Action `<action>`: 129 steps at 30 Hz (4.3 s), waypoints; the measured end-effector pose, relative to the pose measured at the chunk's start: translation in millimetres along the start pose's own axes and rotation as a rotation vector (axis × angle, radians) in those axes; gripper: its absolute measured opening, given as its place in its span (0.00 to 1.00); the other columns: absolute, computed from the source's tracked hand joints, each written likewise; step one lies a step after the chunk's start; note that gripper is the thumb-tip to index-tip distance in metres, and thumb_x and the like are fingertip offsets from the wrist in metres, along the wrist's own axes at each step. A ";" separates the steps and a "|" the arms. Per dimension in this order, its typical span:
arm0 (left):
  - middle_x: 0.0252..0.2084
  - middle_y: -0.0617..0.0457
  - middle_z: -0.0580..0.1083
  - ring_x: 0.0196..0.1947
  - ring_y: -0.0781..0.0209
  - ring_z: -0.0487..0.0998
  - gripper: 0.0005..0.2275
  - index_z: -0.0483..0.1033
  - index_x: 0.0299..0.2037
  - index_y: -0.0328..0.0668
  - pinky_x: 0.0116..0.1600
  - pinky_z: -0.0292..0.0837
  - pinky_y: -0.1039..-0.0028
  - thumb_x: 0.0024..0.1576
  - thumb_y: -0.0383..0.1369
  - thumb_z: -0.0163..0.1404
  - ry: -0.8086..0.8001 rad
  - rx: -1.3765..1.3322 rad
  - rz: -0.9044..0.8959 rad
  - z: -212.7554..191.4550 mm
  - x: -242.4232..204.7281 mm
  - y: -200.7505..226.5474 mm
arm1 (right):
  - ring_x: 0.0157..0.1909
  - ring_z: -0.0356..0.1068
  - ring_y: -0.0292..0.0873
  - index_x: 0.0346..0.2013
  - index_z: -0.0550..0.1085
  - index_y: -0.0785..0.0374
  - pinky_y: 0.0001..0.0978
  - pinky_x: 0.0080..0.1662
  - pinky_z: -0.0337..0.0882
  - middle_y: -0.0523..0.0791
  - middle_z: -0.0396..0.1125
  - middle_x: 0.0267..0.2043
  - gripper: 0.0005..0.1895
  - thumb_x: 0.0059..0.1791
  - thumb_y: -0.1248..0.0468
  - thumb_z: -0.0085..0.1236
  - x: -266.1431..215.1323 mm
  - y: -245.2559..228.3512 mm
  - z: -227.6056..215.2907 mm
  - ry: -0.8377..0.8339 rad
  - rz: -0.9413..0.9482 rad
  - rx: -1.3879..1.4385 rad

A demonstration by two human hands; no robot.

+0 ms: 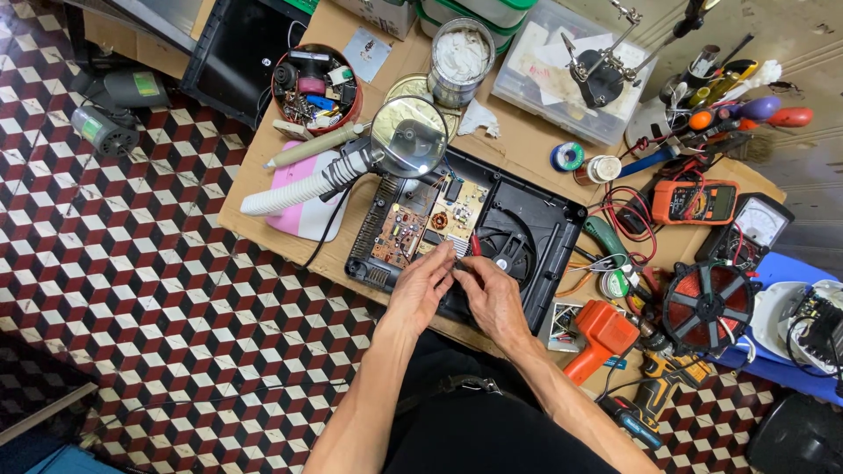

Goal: Disassembling, inspecting, and testing components of an induction cooktop using a multimeter and various repair tools.

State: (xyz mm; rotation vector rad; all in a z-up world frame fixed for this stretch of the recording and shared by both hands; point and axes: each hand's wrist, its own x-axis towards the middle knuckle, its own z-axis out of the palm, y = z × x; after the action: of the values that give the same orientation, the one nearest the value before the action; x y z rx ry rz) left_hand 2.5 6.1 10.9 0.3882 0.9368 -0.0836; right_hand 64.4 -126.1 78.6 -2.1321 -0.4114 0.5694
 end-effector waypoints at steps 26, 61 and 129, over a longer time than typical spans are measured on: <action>0.49 0.54 0.77 0.53 0.66 0.74 0.16 0.77 0.53 0.36 0.61 0.67 0.74 0.58 0.35 0.57 -0.081 -0.014 -0.016 3.1 0.4 3.5 | 0.46 0.76 0.53 0.48 0.76 0.67 0.40 0.48 0.74 0.53 0.74 0.46 0.14 0.51 0.62 0.56 5.1 -4.4 0.3 -0.026 -0.016 -0.018; 0.44 0.48 0.81 0.43 0.62 0.80 0.13 0.79 0.51 0.33 0.48 0.75 0.77 0.63 0.32 0.46 -0.190 0.700 0.350 43.9 81.8 -48.5 | 0.42 0.76 0.52 0.50 0.76 0.66 0.37 0.45 0.73 0.52 0.73 0.43 0.16 0.49 0.63 0.57 29.8 -14.7 -37.0 0.389 0.072 0.007; 0.34 0.46 0.82 0.33 0.65 0.77 0.17 0.86 0.44 0.33 0.41 0.74 0.73 0.59 0.42 0.55 -0.470 1.416 0.192 182.0 -31.7 -220.0 | 0.28 0.63 0.36 0.43 0.77 0.70 0.28 0.32 0.66 0.40 0.64 0.31 0.12 0.52 0.63 0.54 -175.9 128.0 -171.3 0.576 0.336 0.108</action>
State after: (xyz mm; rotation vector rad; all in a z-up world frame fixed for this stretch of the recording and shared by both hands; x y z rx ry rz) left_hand 71.6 -266.7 68.9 1.6759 0.2277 -0.6470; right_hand 18.9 -397.8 106.6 -2.1541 0.2945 0.1327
